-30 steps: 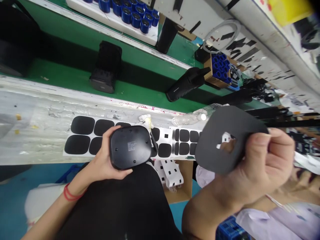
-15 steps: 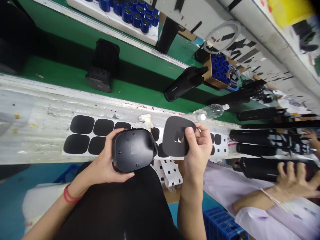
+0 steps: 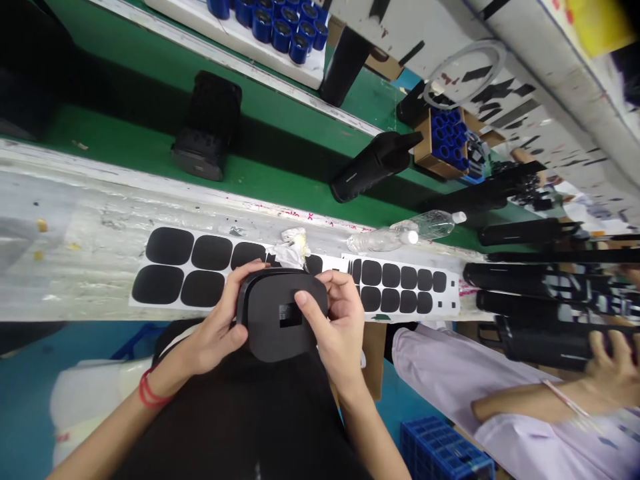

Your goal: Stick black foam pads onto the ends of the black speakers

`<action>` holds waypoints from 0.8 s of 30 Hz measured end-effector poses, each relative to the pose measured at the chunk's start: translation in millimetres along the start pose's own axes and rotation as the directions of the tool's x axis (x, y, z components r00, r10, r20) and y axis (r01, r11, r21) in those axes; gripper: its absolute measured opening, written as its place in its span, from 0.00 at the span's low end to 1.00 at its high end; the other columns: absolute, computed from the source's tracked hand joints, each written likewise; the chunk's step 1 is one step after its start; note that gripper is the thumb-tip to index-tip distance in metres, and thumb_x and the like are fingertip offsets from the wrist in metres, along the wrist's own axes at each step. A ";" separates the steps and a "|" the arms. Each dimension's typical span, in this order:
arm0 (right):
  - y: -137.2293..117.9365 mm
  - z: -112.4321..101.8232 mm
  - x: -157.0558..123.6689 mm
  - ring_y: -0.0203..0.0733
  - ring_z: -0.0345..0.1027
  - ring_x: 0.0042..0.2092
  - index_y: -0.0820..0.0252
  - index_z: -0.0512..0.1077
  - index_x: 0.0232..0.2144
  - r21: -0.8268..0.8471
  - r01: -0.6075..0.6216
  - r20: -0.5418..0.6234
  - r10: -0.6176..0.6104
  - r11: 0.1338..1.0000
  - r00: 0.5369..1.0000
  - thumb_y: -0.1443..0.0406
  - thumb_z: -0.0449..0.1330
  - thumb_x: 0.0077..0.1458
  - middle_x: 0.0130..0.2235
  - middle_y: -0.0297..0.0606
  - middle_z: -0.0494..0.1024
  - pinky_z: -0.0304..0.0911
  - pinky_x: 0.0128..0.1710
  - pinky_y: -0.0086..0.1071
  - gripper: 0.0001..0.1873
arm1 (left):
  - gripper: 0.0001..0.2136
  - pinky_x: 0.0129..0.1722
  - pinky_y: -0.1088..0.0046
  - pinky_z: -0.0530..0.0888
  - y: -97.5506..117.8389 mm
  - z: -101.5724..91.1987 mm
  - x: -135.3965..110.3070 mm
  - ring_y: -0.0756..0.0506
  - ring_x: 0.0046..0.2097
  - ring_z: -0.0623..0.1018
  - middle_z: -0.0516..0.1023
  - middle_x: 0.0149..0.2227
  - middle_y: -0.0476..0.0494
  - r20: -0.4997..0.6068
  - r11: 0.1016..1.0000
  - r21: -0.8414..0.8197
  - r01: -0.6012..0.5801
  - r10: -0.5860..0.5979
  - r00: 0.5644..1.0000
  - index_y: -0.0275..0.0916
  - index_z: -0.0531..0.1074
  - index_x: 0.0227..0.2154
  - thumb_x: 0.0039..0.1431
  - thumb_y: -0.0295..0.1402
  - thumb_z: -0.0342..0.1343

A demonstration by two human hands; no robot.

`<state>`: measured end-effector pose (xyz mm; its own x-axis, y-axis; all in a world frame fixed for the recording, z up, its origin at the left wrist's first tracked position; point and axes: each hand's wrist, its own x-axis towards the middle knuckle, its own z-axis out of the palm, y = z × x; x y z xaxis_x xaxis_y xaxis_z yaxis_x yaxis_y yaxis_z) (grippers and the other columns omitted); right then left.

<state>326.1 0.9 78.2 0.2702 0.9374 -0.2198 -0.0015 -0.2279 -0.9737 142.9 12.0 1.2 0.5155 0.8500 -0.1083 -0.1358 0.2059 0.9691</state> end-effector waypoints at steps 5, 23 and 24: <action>-4.8 0.9 -10.1 0.31 0.64 0.31 0.55 0.69 0.38 -0.070 0.026 -0.042 -0.029 0.997 0.999 0.65 0.65 0.59 0.30 0.27 0.70 0.63 0.30 0.24 0.07 | 0.25 0.64 0.58 0.62 -5.7 16.2 2.3 0.37 0.63 0.66 0.65 0.64 0.43 -0.265 0.997 -0.066 -0.038 0.019 0.964 0.51 0.64 0.60 0.69 0.52 0.36; 7.7 5.7 -2.0 0.31 0.63 0.28 0.56 0.71 0.36 -0.151 0.113 -0.143 -0.135 0.982 0.980 0.66 0.64 0.61 0.28 0.27 0.69 0.61 0.28 0.24 0.04 | 0.26 0.51 0.76 0.74 24.1 43.7 19.6 0.46 0.52 0.77 0.75 0.58 0.51 -0.334 0.913 -0.403 -0.068 -0.077 0.939 0.49 0.72 0.54 0.69 0.54 0.35; 7.5 5.8 -1.7 0.31 0.63 0.28 0.56 0.71 0.36 -0.161 0.119 -0.139 -0.142 0.980 0.980 0.66 0.64 0.61 0.28 0.27 0.69 0.62 0.27 0.24 0.04 | 0.25 0.51 0.76 0.74 24.0 43.4 19.4 0.47 0.52 0.76 0.75 0.58 0.51 -0.344 0.913 -0.402 -0.070 -0.080 0.936 0.49 0.72 0.54 0.69 0.54 0.37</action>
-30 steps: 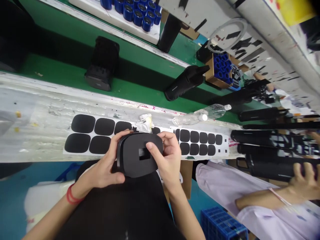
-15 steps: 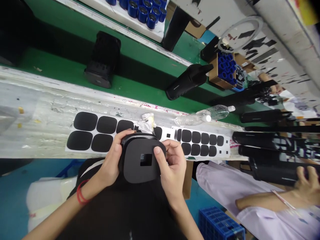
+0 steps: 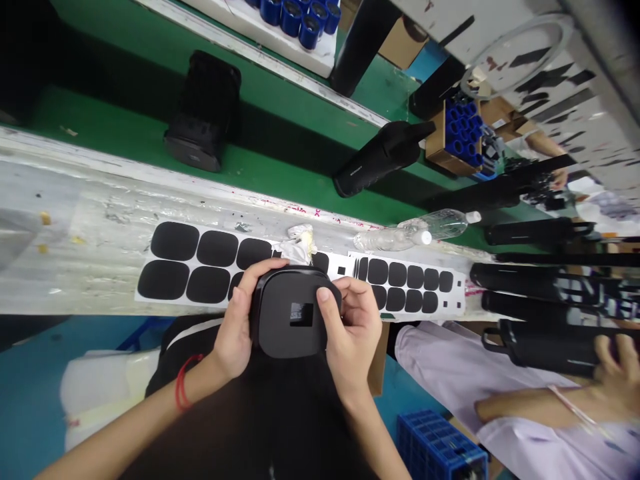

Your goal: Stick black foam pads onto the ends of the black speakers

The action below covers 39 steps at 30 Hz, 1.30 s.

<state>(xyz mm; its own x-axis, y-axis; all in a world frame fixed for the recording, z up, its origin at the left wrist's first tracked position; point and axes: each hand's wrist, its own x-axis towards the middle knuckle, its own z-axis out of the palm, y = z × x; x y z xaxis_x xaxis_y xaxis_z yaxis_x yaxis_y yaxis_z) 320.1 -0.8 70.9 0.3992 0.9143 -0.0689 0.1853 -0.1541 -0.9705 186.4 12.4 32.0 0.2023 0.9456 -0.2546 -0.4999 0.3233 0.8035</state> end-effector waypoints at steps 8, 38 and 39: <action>-3.1 2.0 0.2 0.31 0.63 0.29 0.53 0.71 0.37 -0.041 0.024 0.025 -0.023 0.999 0.999 0.68 0.64 0.60 0.29 0.27 0.70 0.61 0.27 0.24 0.05 | 0.23 0.54 0.72 0.71 -2.3 -2.3 -1.8 0.45 0.54 0.75 0.75 0.56 0.48 -0.062 0.996 0.079 -0.049 0.054 0.997 0.48 0.73 0.53 0.70 0.49 0.37; -1.5 3.5 -6.0 0.30 0.62 0.28 0.55 0.72 0.36 0.052 -0.013 0.009 0.013 0.999 1.000 0.68 0.64 0.60 0.28 0.27 0.69 0.61 0.28 0.23 0.04 | 0.23 0.59 0.67 0.69 -7.6 -2.1 -4.6 0.41 0.57 0.73 0.75 0.55 0.46 -0.115 0.990 0.110 -0.091 0.104 0.988 0.45 0.74 0.50 0.70 0.50 0.39; -1.7 3.7 -5.9 0.30 0.62 0.29 0.55 0.72 0.36 0.062 -0.012 0.002 0.012 0.998 1.000 0.68 0.64 0.60 0.28 0.27 0.70 0.62 0.28 0.23 0.04 | 0.23 0.58 0.67 0.69 -7.6 -1.6 -4.6 0.42 0.57 0.73 0.75 0.54 0.46 -0.118 0.990 0.104 -0.092 0.104 0.988 0.45 0.75 0.50 0.69 0.50 0.39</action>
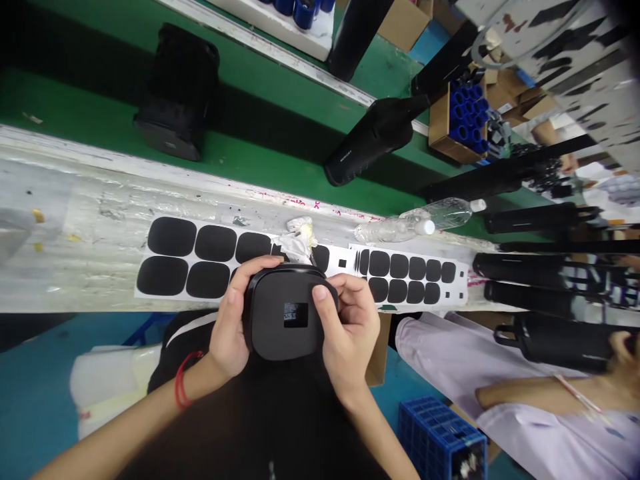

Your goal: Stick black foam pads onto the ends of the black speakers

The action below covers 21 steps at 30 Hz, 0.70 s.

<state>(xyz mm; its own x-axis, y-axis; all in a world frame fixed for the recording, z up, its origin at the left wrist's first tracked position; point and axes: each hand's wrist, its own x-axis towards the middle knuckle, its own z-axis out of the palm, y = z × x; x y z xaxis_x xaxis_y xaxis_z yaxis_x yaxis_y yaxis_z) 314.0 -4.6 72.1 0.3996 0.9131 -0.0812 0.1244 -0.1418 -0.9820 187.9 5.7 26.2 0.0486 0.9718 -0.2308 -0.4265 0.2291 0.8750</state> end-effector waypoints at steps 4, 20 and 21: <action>-0.1 0.1 0.3 0.29 0.64 0.29 0.55 0.72 0.36 0.027 0.008 -0.009 -0.008 1.000 1.000 0.69 0.64 0.60 0.29 0.27 0.71 0.63 0.29 0.22 0.04 | 0.22 0.59 0.68 0.69 0.0 1.1 -0.3 0.42 0.57 0.73 0.76 0.54 0.46 -0.004 1.000 -0.004 -0.011 0.011 1.000 0.45 0.75 0.50 0.70 0.49 0.40; 2.5 -1.2 -0.5 0.27 0.65 0.29 0.54 0.71 0.37 -0.112 0.122 0.020 -0.120 0.986 0.993 0.71 0.63 0.60 0.30 0.25 0.72 0.63 0.28 0.20 0.07 | 0.19 0.58 0.72 0.68 6.3 0.4 -0.2 0.44 0.58 0.72 0.75 0.55 0.49 0.023 1.000 0.015 0.008 -0.008 1.000 0.48 0.74 0.50 0.69 0.47 0.42; 2.4 -1.1 -0.6 0.27 0.65 0.29 0.54 0.71 0.37 -0.117 0.124 0.022 -0.122 0.985 0.992 0.71 0.63 0.60 0.30 0.25 0.72 0.63 0.28 0.20 0.08 | 0.18 0.59 0.71 0.68 7.1 -1.0 -0.3 0.44 0.58 0.72 0.75 0.55 0.49 0.031 0.999 0.025 0.020 -0.021 0.999 0.48 0.74 0.50 0.68 0.47 0.44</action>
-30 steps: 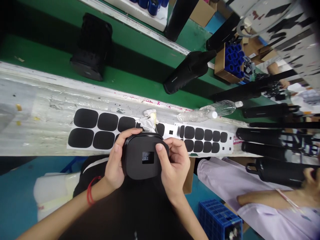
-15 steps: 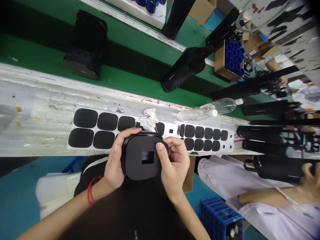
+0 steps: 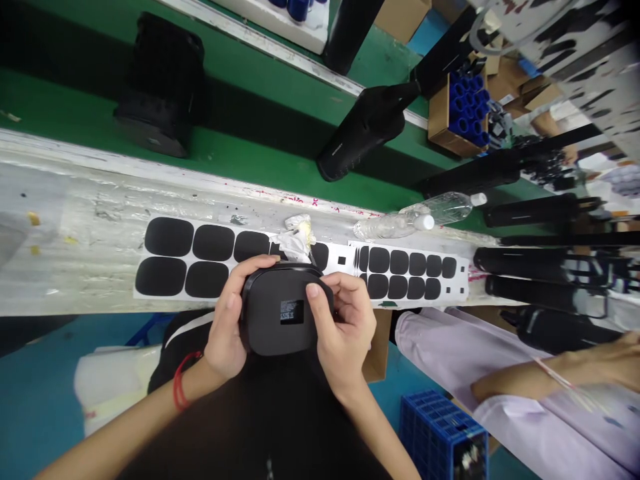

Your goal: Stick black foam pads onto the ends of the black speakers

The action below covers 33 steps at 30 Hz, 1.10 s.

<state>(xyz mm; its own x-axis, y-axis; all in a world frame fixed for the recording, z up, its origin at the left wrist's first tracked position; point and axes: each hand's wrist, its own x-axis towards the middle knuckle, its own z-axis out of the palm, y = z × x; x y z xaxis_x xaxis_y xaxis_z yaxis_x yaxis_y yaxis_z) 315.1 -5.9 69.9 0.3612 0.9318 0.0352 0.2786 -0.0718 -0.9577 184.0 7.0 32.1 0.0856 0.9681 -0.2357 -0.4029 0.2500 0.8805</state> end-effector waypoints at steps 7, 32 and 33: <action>0.7 -0.2 -0.2 0.27 0.66 0.29 0.53 0.70 0.39 -0.026 0.008 0.017 -0.008 1.000 1.000 0.71 0.62 0.60 0.30 0.24 0.72 0.64 0.29 0.21 0.08 | 0.18 0.58 0.70 0.68 -0.4 -5.8 1.2 0.42 0.57 0.71 0.75 0.55 0.51 0.039 0.998 0.060 0.012 -0.014 0.999 0.50 0.73 0.51 0.57 0.41 0.56; -8.2 -12.2 3.6 0.29 0.70 0.34 0.54 0.68 0.45 -0.210 0.005 0.208 0.040 0.978 0.977 0.69 0.61 0.63 0.38 0.28 0.76 0.67 0.34 0.21 0.09 | 0.20 0.58 0.72 0.69 -8.0 -15.8 6.4 0.45 0.57 0.73 0.75 0.55 0.49 0.069 0.942 0.293 -0.160 0.146 0.987 0.47 0.71 0.53 0.58 0.33 0.61; -8.8 -13.3 3.5 0.29 0.71 0.35 0.55 0.68 0.45 -0.228 0.019 0.212 0.031 0.974 0.977 0.69 0.61 0.63 0.38 0.29 0.77 0.68 0.36 0.22 0.09 | 0.20 0.58 0.72 0.68 -7.7 -16.0 6.5 0.45 0.57 0.73 0.75 0.55 0.48 0.072 0.936 0.312 -0.164 0.149 0.986 0.47 0.71 0.53 0.57 0.33 0.61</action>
<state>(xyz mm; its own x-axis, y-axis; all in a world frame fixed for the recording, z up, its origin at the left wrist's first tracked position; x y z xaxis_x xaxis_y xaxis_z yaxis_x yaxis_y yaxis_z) 325.7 -6.7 82.3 0.1729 0.9834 -0.0555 0.4807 -0.1334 -0.8667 173.1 11.0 17.2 0.0904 0.9933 -0.0717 -0.1066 0.0813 0.9910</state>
